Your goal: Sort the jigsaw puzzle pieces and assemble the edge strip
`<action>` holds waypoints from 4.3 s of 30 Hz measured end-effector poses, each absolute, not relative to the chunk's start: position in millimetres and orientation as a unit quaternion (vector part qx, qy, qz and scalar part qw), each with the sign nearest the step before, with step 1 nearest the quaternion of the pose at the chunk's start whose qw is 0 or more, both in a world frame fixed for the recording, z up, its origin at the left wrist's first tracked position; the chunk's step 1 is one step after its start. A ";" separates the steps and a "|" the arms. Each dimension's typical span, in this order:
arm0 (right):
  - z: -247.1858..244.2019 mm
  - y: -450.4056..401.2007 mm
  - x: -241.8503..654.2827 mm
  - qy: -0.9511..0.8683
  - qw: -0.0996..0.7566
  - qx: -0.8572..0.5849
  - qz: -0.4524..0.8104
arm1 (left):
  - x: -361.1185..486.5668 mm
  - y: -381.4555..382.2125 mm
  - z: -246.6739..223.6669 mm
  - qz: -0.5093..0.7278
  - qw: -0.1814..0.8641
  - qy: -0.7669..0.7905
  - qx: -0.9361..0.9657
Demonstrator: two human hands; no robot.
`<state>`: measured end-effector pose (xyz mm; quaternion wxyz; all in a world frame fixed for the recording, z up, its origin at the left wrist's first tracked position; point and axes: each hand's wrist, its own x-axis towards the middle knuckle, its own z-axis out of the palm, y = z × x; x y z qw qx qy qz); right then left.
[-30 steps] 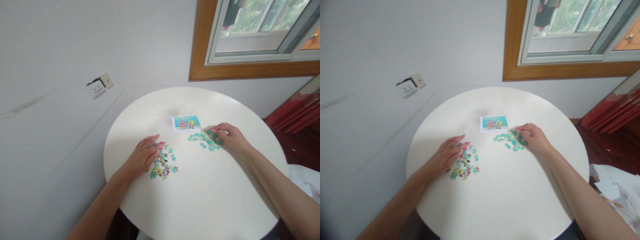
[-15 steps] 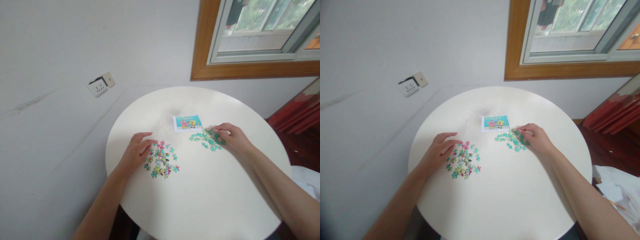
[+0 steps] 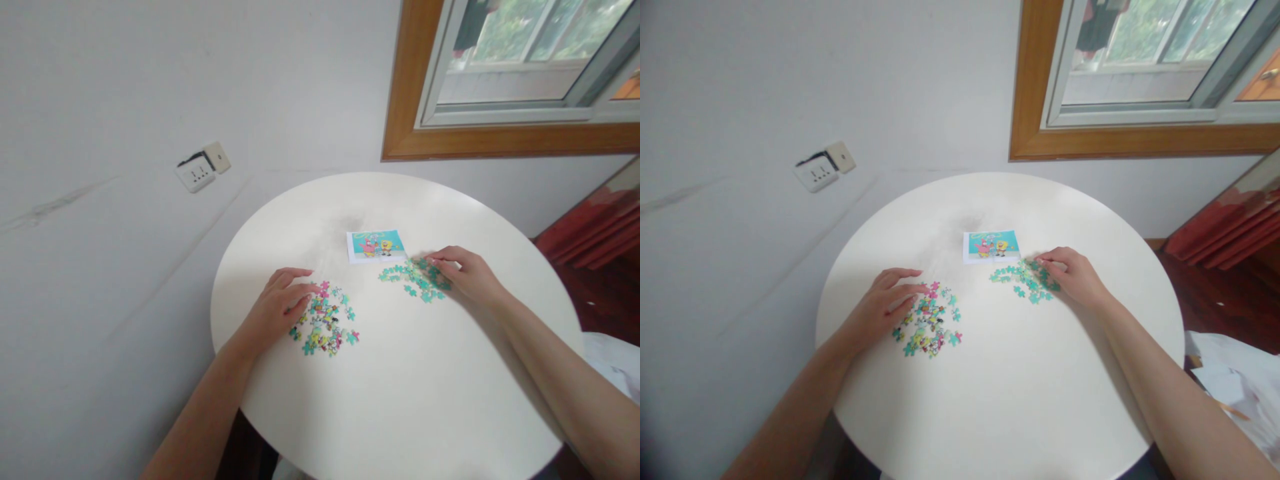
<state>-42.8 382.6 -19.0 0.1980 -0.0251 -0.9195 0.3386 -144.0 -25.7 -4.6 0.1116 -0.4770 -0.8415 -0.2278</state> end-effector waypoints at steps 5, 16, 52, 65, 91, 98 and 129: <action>-17.7 382.9 -42.8 -0.921 0.189 -0.022 0.341 | -138.7 -20.2 -3.7 -0.224 0.078 -0.827 -0.510; -15.4 381.1 -43.1 -0.920 0.197 -0.021 0.338 | -124.7 -9.9 5.5 -0.107 0.061 -0.819 -0.560; -6.6 375.5 -42.2 -0.913 0.204 0.000 0.353 | -139.1 55.8 13.3 -0.087 0.138 -0.853 -0.496; -5.0 375.8 -41.9 -0.912 0.203 -0.006 0.356 | -161.1 29.2 12.0 -0.202 0.101 -0.845 -0.484; -0.8 373.3 -39.1 -0.914 0.191 -0.018 0.358 | -154.2 26.9 10.1 -0.203 0.025 -0.822 -0.531; -2.1 374.3 -39.2 -0.913 0.194 -0.018 0.358 | -155.1 27.0 9.3 -0.185 0.024 -0.832 -0.522; -1.2 374.1 -39.4 -0.921 0.185 -0.024 0.343 | -150.9 33.9 3.7 -0.189 0.023 -0.827 -0.528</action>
